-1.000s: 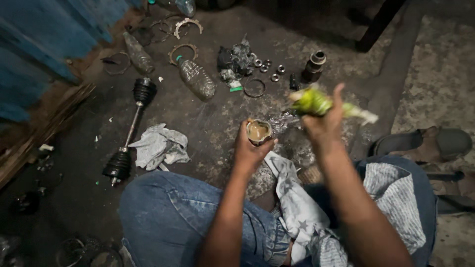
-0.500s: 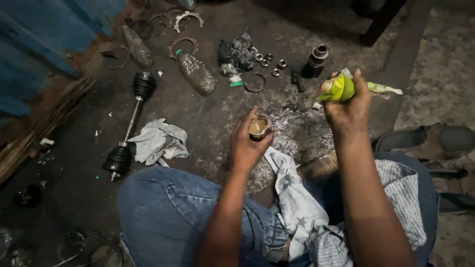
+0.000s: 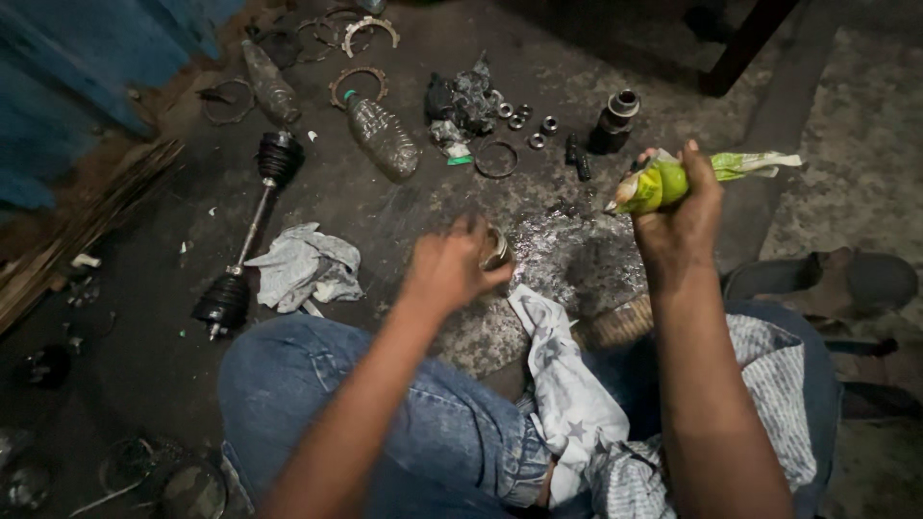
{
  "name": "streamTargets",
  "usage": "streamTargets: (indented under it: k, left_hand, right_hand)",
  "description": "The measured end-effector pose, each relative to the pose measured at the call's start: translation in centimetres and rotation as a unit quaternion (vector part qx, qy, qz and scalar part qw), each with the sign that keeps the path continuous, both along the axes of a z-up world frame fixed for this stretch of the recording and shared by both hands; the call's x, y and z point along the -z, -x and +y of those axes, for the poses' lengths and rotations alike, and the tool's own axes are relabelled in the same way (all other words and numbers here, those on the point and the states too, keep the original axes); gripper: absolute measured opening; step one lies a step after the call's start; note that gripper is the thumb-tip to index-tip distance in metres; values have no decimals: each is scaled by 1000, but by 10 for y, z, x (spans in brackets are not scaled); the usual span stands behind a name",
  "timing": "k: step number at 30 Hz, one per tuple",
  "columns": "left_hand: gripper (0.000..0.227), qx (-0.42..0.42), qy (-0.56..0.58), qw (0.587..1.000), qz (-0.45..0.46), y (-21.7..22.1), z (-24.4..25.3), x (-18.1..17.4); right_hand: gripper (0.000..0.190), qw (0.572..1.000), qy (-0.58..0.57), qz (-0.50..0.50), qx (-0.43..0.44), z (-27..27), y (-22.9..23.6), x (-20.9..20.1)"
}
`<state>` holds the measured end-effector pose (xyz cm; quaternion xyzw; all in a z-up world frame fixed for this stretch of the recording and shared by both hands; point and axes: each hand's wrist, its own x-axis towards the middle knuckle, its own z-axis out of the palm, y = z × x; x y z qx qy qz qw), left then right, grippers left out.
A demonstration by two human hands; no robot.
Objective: The person sits on the floor and squeezes grease from a green tube into a small metal container. They then use their fingers to scoop the grease and apply it to the inside of the container, spreading it around the inner surface.
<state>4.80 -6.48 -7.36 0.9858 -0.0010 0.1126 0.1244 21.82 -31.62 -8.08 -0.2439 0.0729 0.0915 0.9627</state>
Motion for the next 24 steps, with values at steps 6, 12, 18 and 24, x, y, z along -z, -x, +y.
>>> streamTargets:
  k: [6, 12, 18, 24]
  left_hand:
    - [62, 126, -41, 991, 10, 1, 8, -10]
    - [80, 164, 48, 984, 60, -3, -1, -16]
    - [85, 124, 242, 955, -117, -8, -20, 39]
    - [68, 17, 441, 896, -46, -17, -38, 53]
  right_hand:
    - [31, 997, 65, -26, -17, 7, 3, 0]
    - [32, 996, 81, -6, -40, 8, 12, -7]
    - [35, 990, 35, -71, -120, 1, 12, -1]
    - [73, 982, 129, -82, -108, 19, 42, -24]
